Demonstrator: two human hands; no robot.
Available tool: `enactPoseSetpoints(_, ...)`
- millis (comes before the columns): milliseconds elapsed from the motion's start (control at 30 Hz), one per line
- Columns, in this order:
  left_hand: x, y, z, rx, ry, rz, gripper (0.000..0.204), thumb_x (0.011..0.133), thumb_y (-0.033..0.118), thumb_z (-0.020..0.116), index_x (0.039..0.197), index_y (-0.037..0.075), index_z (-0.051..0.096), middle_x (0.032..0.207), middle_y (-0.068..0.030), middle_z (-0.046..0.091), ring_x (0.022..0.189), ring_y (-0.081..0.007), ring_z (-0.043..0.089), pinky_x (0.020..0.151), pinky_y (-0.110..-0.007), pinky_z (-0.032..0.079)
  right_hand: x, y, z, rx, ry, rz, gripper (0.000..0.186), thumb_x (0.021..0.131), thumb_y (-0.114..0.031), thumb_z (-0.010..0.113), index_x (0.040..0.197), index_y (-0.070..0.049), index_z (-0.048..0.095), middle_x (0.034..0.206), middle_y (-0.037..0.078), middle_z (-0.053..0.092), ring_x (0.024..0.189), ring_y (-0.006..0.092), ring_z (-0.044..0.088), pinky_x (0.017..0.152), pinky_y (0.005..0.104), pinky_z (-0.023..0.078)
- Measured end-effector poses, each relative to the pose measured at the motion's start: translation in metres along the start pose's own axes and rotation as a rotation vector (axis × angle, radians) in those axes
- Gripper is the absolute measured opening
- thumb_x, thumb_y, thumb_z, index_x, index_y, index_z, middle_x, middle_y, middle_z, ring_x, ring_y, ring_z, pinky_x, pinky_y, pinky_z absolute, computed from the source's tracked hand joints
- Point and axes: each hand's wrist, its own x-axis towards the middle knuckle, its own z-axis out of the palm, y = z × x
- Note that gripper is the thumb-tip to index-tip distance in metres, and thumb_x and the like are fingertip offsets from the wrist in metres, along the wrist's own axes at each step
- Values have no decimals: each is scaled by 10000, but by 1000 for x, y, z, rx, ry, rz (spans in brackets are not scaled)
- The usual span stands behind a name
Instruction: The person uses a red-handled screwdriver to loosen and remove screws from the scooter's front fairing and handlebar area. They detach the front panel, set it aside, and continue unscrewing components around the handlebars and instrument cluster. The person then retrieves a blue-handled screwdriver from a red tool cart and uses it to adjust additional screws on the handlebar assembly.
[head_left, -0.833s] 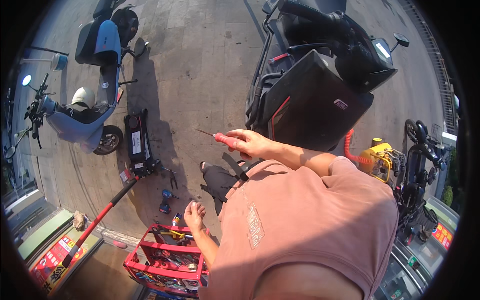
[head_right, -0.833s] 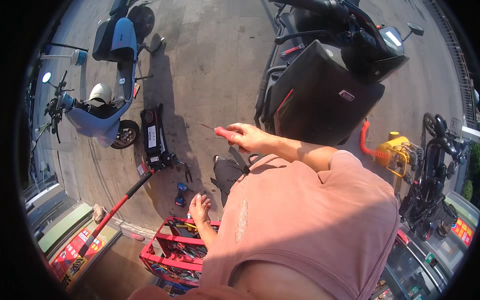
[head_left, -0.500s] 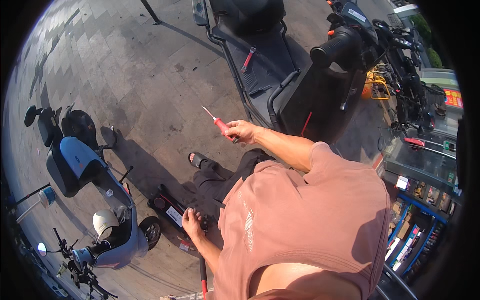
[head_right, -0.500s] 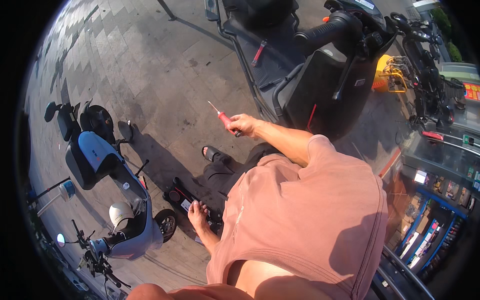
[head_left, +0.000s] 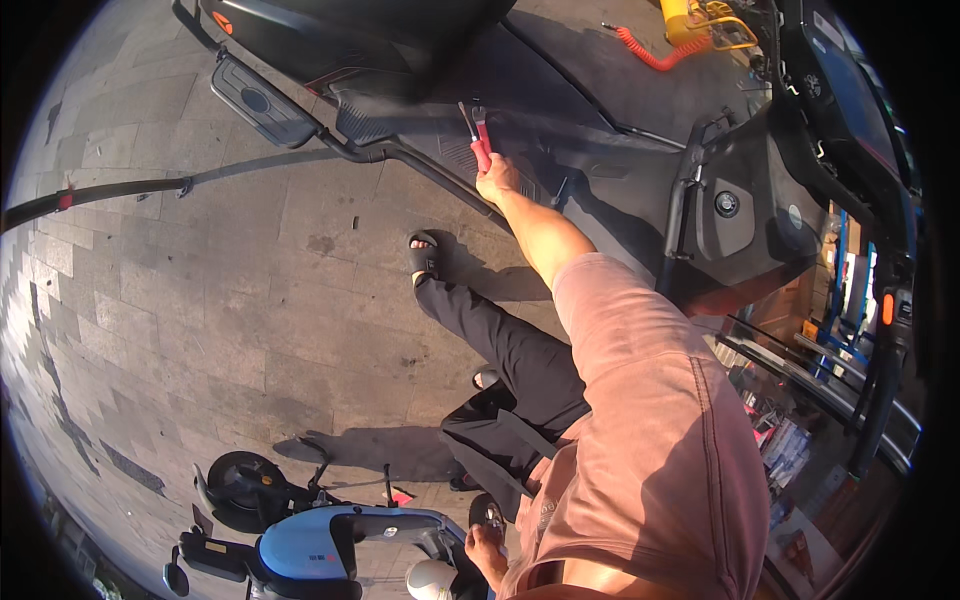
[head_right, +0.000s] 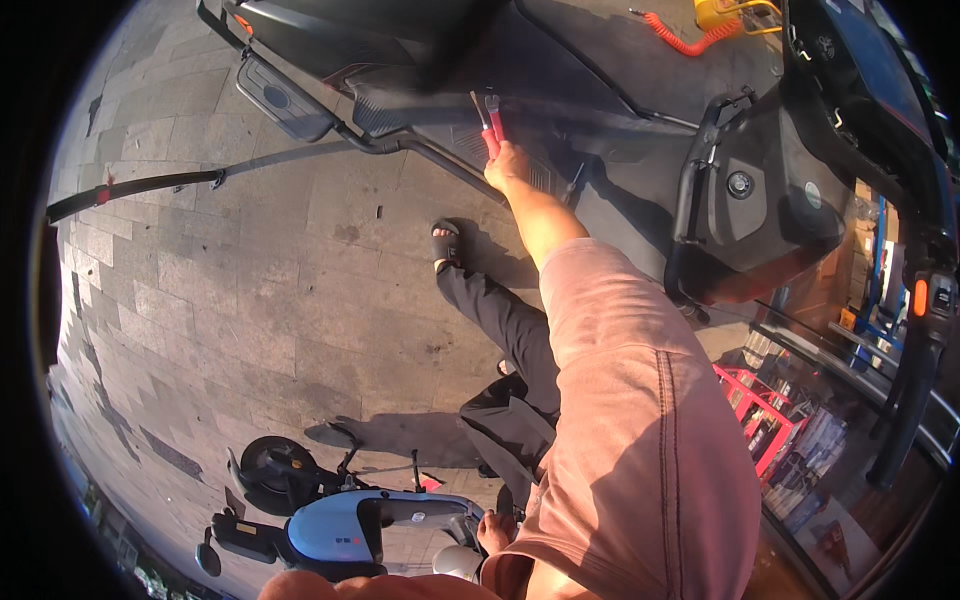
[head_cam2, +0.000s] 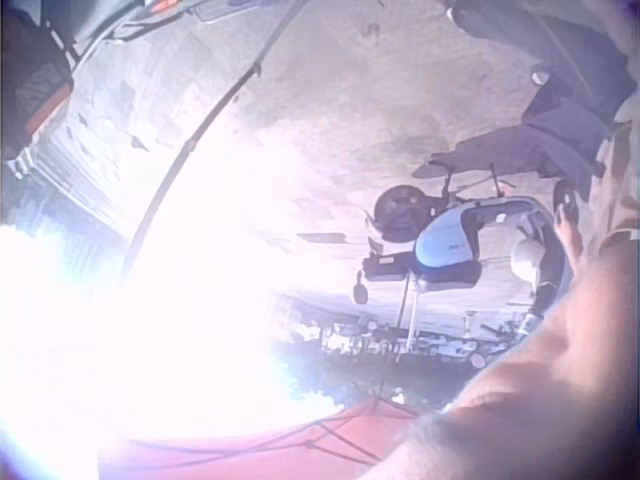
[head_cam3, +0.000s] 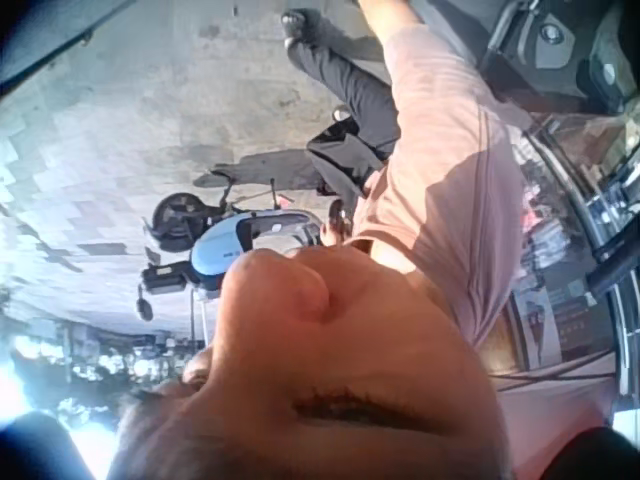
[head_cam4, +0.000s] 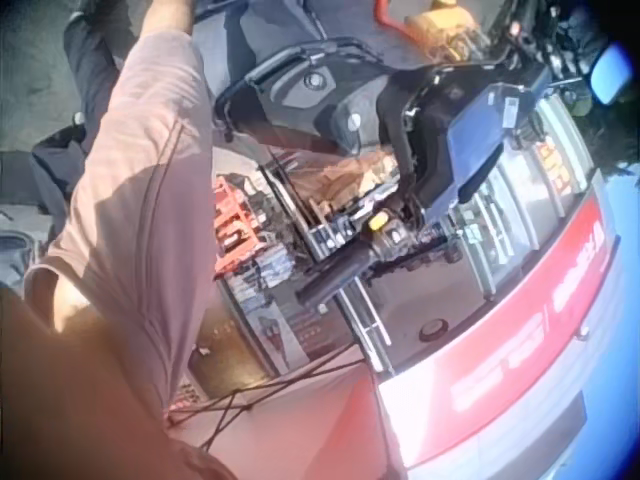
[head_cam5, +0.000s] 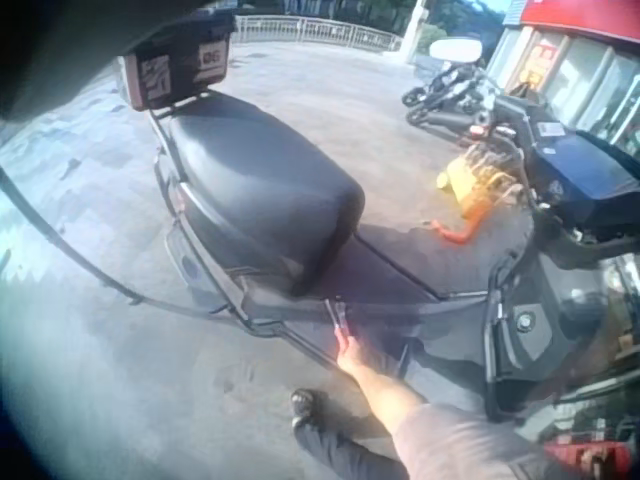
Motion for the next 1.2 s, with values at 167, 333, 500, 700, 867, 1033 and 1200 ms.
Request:
enactPoseSetpoints(167,10,126,23,293,-51,60,335,938,256,626,1139,-12,613,942,-112,682,726,-205,657,592,-286,514,16,-16,26,-130,43,58,554,846,-264,716,1348,-182,496,1293,140,513,1207,361,510,984,498,458)
enactPoseSetpoints(333,-25,315,94,358,-104,459,478,937,312,659,1266,-23,572,1014,-123,686,807,-186,649,698,-291,513,-24,-22,10,38,69,102,739,789,-297,778,1422,-140,430,1360,175,444,1252,380,461,1045,493,415)
enactPoseSetpoints(500,-77,449,262,665,-448,757,447,963,269,642,1313,1,568,1085,-100,692,899,-167,643,783,-297,514,-108,-34,-29,357,145,240,610,797,-287,766,1313,-54,539,1289,221,533,1220,386,510,1050,452,433)
enactPoseSetpoints(700,-230,476,496,937,-1275,938,424,980,226,636,1301,-43,565,1176,-162,669,943,-182,661,809,-299,535,-197,-72,-141,601,-108,285,431,850,-239,702,1204,-9,614,1219,211,618,1146,360,598,981,433,486)
enactPoseSetpoints(867,-366,449,635,900,-1749,1060,372,957,142,670,1281,-18,580,1222,-118,643,1006,-157,639,885,-285,507,-276,-153,-329,690,-111,-261,415,863,-210,715,1223,-32,613,1116,132,633,1057,296,604,928,406,488)
enactPoseSetpoints(1033,-455,433,758,796,-1423,1837,672,873,400,722,1323,-67,546,1237,-230,613,1153,-306,603,962,-374,485,-315,-176,-508,107,913,-87,622,639,-56,841,1220,-63,620,1180,106,588,1056,322,566,887,417,485)
enactPoseSetpoints(1200,-481,430,831,1236,-1343,1447,661,860,467,692,1208,-94,652,1130,-214,694,1024,-271,656,949,-352,476,-298,-151,-559,-349,743,323,889,645,-218,871,1424,-82,465,1350,134,543,1251,340,476,1064,455,361)
